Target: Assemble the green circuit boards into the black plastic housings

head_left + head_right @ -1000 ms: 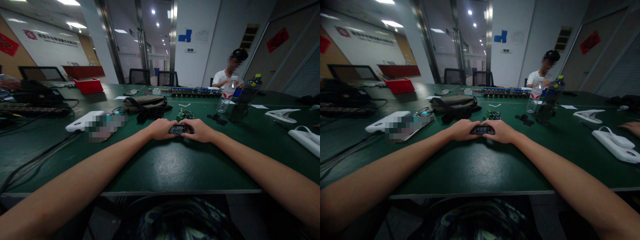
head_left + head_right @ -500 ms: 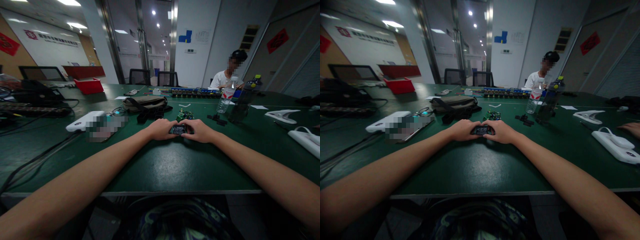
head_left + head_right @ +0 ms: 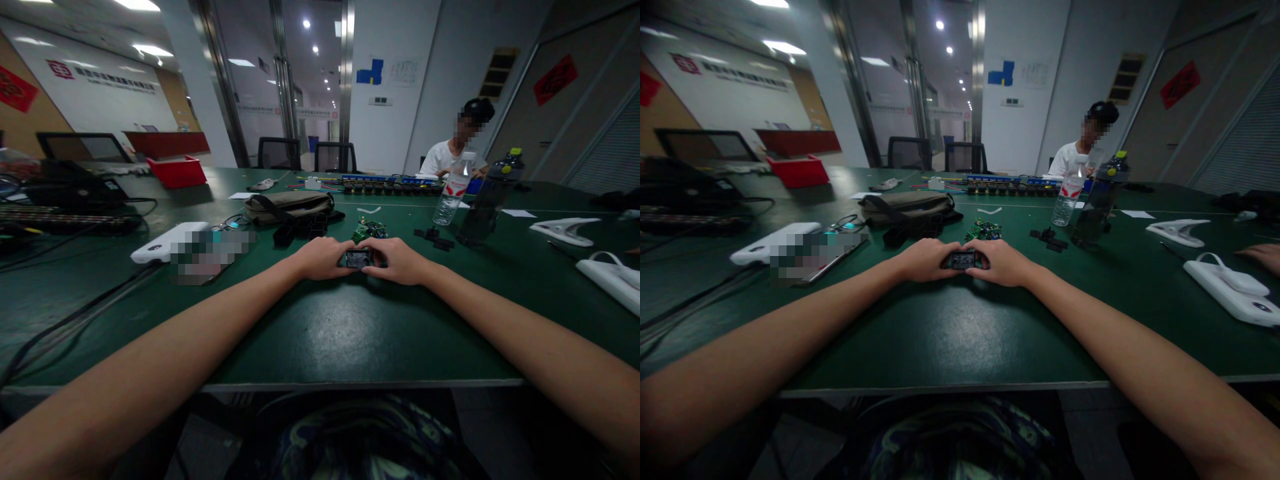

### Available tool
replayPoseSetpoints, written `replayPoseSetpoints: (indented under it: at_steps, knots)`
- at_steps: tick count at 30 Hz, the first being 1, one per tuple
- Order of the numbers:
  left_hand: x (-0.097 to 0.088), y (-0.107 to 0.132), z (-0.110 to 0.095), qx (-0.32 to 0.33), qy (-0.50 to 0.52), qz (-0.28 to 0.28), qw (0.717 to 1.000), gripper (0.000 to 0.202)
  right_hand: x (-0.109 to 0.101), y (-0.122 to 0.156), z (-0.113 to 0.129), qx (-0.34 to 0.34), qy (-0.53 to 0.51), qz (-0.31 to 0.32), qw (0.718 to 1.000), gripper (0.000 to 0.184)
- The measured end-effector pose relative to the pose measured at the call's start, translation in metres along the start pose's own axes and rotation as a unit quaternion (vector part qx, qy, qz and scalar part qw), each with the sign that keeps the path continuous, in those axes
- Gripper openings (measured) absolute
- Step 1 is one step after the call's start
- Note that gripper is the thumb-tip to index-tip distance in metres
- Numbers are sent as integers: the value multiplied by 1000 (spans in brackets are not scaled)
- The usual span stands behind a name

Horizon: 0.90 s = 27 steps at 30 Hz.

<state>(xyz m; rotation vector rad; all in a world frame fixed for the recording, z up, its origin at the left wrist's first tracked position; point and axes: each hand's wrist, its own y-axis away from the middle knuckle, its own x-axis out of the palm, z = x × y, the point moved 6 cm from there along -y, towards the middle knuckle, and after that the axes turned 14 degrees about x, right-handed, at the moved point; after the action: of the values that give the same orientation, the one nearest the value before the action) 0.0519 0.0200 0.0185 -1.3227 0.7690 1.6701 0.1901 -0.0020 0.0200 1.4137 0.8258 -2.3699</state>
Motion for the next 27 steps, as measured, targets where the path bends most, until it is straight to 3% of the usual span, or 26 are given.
replayPoseSetpoints:
  at_steps: [27]
  knots:
    - [0,0,0,0,5,-6,1000,48,0,0,0,7,-4,8,1000,39]
